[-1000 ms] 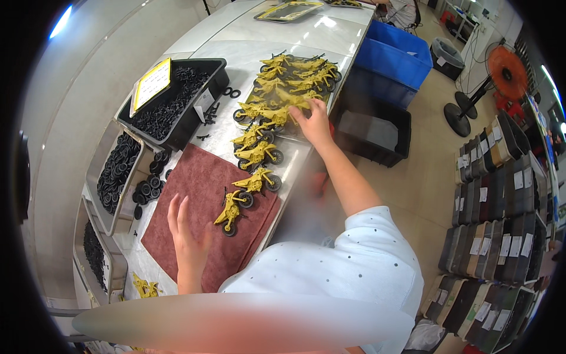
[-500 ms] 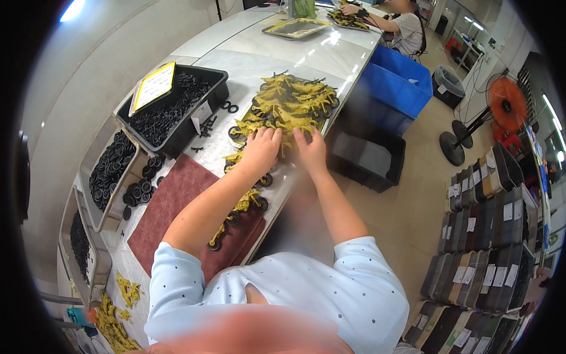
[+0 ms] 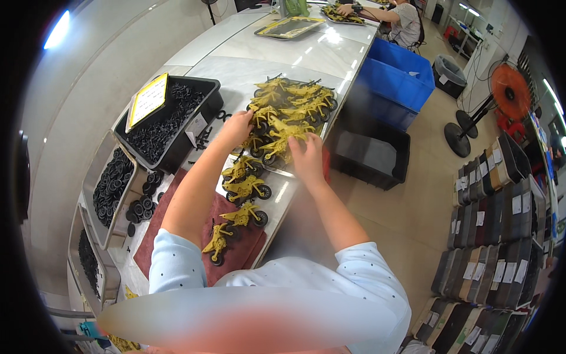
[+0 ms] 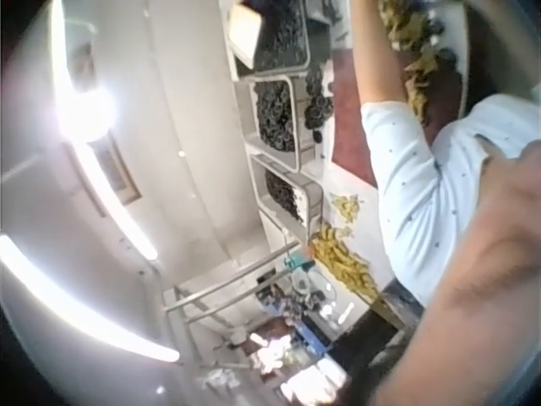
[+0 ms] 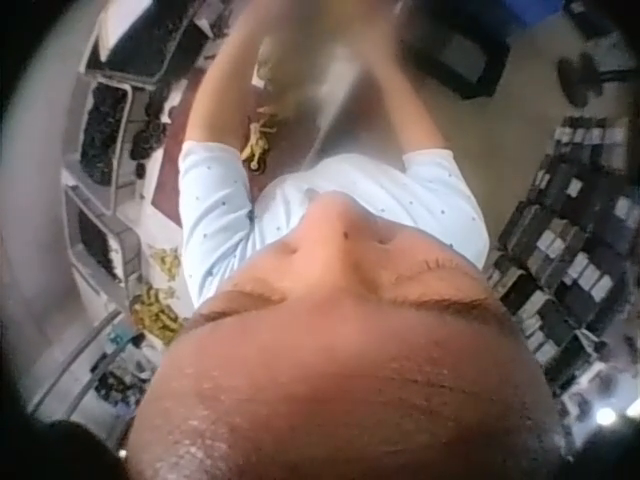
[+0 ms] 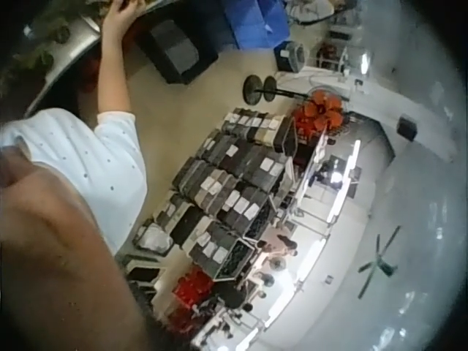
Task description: The person attaches wheels to toy motorcycle frames and places them onto a tray. The person then arranges motorcycle frame pieces onto a mat and attaches handlebar pieces to them by hand.
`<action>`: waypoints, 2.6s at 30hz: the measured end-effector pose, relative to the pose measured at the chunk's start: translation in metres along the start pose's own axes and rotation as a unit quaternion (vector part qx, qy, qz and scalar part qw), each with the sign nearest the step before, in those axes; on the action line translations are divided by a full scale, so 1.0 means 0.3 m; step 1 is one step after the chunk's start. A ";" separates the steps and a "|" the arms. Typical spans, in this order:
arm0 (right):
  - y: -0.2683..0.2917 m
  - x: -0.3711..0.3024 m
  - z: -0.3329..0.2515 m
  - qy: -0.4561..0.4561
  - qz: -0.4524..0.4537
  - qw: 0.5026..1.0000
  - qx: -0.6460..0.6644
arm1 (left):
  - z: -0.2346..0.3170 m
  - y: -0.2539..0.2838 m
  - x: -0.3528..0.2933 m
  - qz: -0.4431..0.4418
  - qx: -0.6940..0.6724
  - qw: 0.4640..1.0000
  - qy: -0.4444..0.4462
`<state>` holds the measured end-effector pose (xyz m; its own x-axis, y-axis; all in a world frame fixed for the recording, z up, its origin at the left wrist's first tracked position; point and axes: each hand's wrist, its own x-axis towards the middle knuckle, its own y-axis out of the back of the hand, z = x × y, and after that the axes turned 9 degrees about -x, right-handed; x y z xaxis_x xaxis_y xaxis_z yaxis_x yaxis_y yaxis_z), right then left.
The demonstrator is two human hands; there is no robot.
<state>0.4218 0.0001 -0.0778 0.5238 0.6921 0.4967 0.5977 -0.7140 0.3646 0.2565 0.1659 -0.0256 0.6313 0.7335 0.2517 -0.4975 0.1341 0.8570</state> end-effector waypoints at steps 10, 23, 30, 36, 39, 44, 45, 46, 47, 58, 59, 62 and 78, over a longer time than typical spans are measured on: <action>0.000 0.053 0.039 -0.177 0.038 0.934 0.309 | 0.253 0.037 -0.119 -0.076 -0.019 0.997 0.005; 0.108 -0.056 -0.058 -0.248 0.168 0.827 0.476 | 0.259 -0.040 -0.158 0.049 -0.084 0.990 -0.104; 0.029 -0.101 -0.044 -0.261 0.137 0.826 0.481 | 0.258 0.007 -0.183 -0.094 -0.170 0.971 -0.138; 0.020 -0.023 -0.028 -0.267 0.107 0.869 0.403 | 0.239 -0.026 -0.173 -0.108 -0.076 0.963 -0.235; 0.031 -0.016 -0.009 -0.236 0.087 0.910 0.329 | 0.278 -0.022 -0.192 -0.120 0.005 0.964 -0.239; 0.038 0.029 -0.035 -0.128 0.078 0.970 0.189 | 0.247 -0.054 -0.196 -0.089 0.139 0.937 -0.309; 0.048 0.048 -0.034 -0.111 0.089 0.976 0.164 | 0.250 -0.050 -0.197 -0.088 0.139 0.937 -0.308; 0.044 0.078 -0.003 -0.131 0.103 0.973 0.161 | 0.263 -0.045 -0.201 -0.080 0.148 0.936 -0.310; 0.042 0.111 0.020 -0.130 0.102 0.973 0.161 | 0.276 -0.040 -0.203 -0.071 0.157 0.935 -0.311; 0.028 0.224 0.019 -0.131 -0.161 0.937 -0.280 | 0.283 0.005 -0.274 -0.041 0.154 0.959 -0.233; 0.040 0.214 0.007 -0.107 -0.124 0.940 -0.298 | 0.274 0.033 -0.281 0.002 0.151 0.956 -0.251; 0.079 0.160 -0.049 0.029 0.052 0.935 -0.349 | 0.258 0.177 -0.343 0.012 0.052 0.991 -0.125; -0.054 -0.166 -0.240 0.092 -0.332 0.933 -0.103 | 0.334 0.156 -1.007 -0.090 0.099 0.945 0.299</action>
<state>0.3423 -0.0303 -0.0517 -0.0445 0.9730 0.2266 0.6141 -0.1523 0.7744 0.1020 -0.1163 -0.0164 0.2161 0.9639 -0.1553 -0.2547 0.2092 0.9441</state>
